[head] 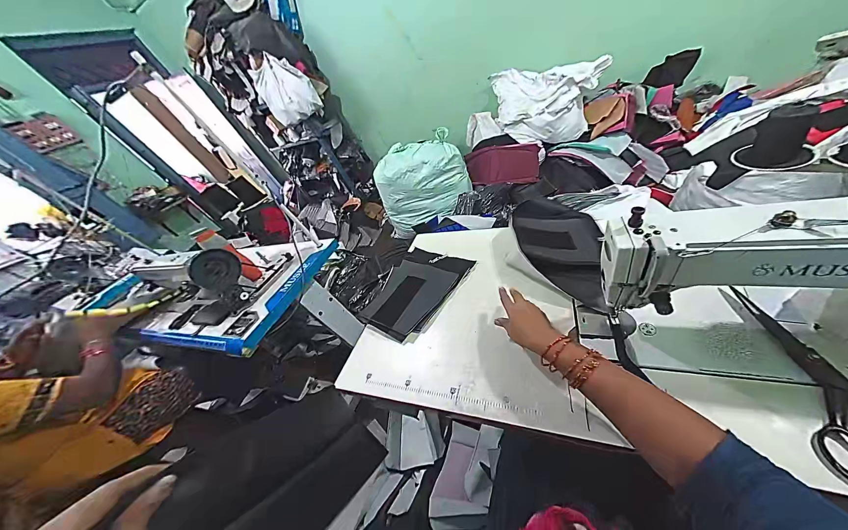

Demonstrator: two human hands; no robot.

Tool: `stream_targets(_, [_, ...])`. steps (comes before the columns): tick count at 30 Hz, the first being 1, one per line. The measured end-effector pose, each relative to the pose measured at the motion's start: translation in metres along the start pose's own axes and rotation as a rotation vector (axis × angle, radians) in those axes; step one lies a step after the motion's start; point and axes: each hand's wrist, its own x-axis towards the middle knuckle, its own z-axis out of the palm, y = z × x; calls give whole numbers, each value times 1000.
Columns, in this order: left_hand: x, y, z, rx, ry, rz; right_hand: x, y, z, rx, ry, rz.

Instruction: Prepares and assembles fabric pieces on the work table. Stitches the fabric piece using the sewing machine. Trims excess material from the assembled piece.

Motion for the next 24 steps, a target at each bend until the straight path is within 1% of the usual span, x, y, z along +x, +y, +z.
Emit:
stream_targets(2, [7,8,9,-1,-44,50,-14,17,9,-29,-61,-15])
stream_targets(3, [11,13,12,-32,-30,86,-23,23,12,-55,-94,-30])
stream_targets(4, [15,16,17,-64,23,120,-31,29,14,-82,-111,-45])
stream_targets(6, [27,26,26,-163,196,194,-51,38,13,-93,-119,-74])
stream_targets(8, [41,51,28,-353,321,271,-72,46,7,-22,-86,-105])
stream_targets(10, [54,77,29,-551,395,363,-90,53,-2,82,-67,-105])
stream_targets(12, [67,95,33,-704,435,428,-104,58,-13,246,-51,-94])
stream_targets(14, [81,110,38,-807,449,448,-115,68,-18,435,27,-109])
stream_targets(17, [107,129,45,-878,360,419,-135,77,-21,709,181,-74])
stream_targets(19, [131,142,57,-851,202,384,-153,73,-25,970,289,-55])
stream_targets(20, [146,148,69,-836,95,380,-162,69,-27,1115,291,-45])
stream_targets(22, [186,165,109,-773,-96,456,-172,66,-27,1337,160,-5])
stream_targets(24, [221,189,159,-652,-227,571,-177,65,-13,1408,29,36])
